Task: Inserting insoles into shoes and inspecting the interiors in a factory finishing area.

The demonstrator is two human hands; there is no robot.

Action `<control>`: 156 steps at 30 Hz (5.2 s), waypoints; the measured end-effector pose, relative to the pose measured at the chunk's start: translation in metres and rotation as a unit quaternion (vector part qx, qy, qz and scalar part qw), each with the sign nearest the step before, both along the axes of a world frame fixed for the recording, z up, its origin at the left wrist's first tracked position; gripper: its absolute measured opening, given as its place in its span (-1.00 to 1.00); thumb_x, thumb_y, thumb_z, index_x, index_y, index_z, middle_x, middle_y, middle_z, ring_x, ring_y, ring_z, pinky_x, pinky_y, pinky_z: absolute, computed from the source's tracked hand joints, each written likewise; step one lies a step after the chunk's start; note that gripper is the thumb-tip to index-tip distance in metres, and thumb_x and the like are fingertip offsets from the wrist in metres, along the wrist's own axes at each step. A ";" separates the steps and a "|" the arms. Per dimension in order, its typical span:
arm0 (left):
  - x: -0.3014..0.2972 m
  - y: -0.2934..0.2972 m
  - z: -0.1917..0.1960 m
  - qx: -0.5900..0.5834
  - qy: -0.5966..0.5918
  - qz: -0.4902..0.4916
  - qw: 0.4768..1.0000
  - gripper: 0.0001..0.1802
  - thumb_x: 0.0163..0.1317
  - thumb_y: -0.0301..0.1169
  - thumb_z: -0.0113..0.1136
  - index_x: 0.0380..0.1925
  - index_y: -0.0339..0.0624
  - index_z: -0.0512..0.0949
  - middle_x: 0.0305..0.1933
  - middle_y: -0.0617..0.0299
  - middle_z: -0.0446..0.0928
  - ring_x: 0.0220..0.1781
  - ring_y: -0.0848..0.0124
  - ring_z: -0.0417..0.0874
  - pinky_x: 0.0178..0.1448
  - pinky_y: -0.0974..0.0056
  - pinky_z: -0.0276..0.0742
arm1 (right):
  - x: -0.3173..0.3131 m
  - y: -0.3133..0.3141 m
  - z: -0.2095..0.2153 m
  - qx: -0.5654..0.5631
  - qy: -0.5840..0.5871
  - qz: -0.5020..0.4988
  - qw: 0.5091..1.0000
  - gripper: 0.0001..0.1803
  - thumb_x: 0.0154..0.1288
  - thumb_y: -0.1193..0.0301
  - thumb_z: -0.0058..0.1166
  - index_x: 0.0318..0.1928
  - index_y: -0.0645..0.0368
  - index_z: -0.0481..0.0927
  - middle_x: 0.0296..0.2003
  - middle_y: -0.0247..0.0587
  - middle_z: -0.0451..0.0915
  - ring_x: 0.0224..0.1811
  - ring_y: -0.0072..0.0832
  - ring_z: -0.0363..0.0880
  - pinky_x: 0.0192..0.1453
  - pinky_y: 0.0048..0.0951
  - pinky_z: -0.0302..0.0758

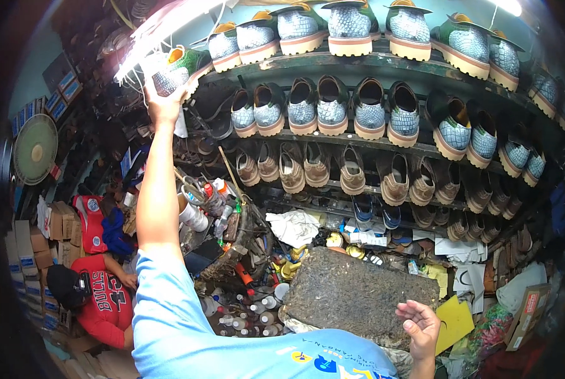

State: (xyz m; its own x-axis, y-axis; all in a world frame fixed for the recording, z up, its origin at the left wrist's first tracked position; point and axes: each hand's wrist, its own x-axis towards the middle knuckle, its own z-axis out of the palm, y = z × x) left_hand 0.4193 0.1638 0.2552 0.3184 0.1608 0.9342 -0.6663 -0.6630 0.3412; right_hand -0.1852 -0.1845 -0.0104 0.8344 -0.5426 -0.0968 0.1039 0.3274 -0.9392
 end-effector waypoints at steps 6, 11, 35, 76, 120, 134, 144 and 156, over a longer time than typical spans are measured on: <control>0.039 -0.002 0.007 0.017 0.049 -0.040 0.998 0.18 -0.16 -0.13 0.72 0.45 -0.26 0.28 0.29 -0.15 0.52 0.30 0.03 0.57 0.37 0.00 0.51 | -0.012 0.003 -0.009 0.018 0.032 -0.029 0.999 -0.42 0.21 0.46 0.37 0.21 0.45 0.54 0.03 0.10 0.72 0.04 -0.21 0.74 0.27 -0.22 0.63; 0.041 -0.035 0.021 0.109 -0.036 0.206 0.972 -0.19 -0.04 -0.09 0.62 0.19 -0.25 0.55 0.28 -0.24 0.49 0.33 -0.17 0.49 0.34 -0.19 0.47 | -0.014 0.002 -0.012 -0.001 0.057 -0.048 0.997 -0.43 0.23 0.48 0.38 0.22 0.45 0.53 0.02 0.09 0.71 0.04 -0.23 0.73 0.26 -0.25 0.63; -0.290 -0.125 -0.103 0.406 0.102 -0.411 0.810 -0.42 -0.01 -0.69 0.27 0.10 -0.07 0.65 -0.10 0.14 0.73 -0.05 0.10 0.71 0.04 0.10 0.64 | 0.081 0.016 0.062 -0.364 -0.091 -0.092 0.923 -0.07 0.02 0.30 0.63 0.37 0.38 0.46 0.31 0.10 0.57 0.38 -0.12 0.55 0.45 -0.14 0.48; 0.068 -0.087 0.063 0.281 -0.116 0.165 0.938 -0.59 0.24 -0.29 0.22 0.07 -0.11 0.71 0.13 -0.05 0.65 0.21 -0.06 0.63 0.33 -0.09 0.51 | -0.003 0.033 -0.006 -0.261 0.191 0.006 0.946 -0.79 0.42 0.53 0.15 -0.01 0.39 0.60 -0.34 -0.13 0.71 -0.43 -0.41 0.79 -0.35 -0.39 0.67; -0.063 -0.023 0.062 0.347 0.223 -0.169 0.895 -0.64 0.31 -0.38 0.47 0.01 -0.36 0.64 -0.03 0.13 0.72 -0.08 0.40 0.69 0.08 0.27 0.59 | 0.011 0.027 -0.004 0.185 0.004 -0.057 0.981 -0.58 0.45 0.58 -0.07 0.28 0.31 0.42 -0.04 -0.08 0.65 -0.15 -0.27 0.80 -0.06 -0.24 0.80; -0.430 -0.160 -0.251 0.365 0.194 -0.485 0.771 -0.41 -0.17 -0.32 0.74 -0.19 -0.19 0.55 -0.18 0.12 0.56 -0.08 0.06 0.62 0.44 -0.31 0.30 | -0.003 0.016 0.001 0.124 -0.034 -0.067 0.989 -0.59 0.61 0.53 -0.16 0.38 0.34 0.33 0.06 -0.07 0.64 0.00 -0.31 0.77 0.11 -0.22 0.77; -0.461 -0.209 -0.245 -0.062 0.588 -0.619 0.518 -0.57 0.26 -0.44 0.50 0.09 -0.28 0.57 -0.01 0.19 0.68 -0.01 0.39 0.67 0.15 0.29 0.58 | -0.023 0.041 0.013 -0.006 0.013 -0.005 1.000 -0.41 0.51 0.56 -0.03 0.49 0.32 0.22 0.23 -0.06 0.58 0.26 -0.37 0.59 0.38 -0.28 0.49; -0.471 -0.214 -0.248 0.000 0.636 -0.656 0.407 -0.26 0.28 -0.68 0.41 0.33 -0.22 0.16 -0.18 0.08 0.69 -0.12 0.43 0.75 -0.04 0.40 0.68 | -0.001 -0.011 0.048 -0.087 0.128 0.001 0.988 -0.30 0.31 0.61 0.35 0.43 0.36 0.40 -0.18 -0.29 0.77 -0.12 -0.70 0.68 0.08 -0.58 0.55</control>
State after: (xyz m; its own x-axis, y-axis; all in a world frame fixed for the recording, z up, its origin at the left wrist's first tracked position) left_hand -0.0521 -0.0499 0.0072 0.3570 -0.9264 -0.1200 0.2681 -0.0214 0.9631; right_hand -0.1858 -0.1957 0.0371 0.7953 -0.5684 -0.2108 -0.1448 0.1596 -0.9765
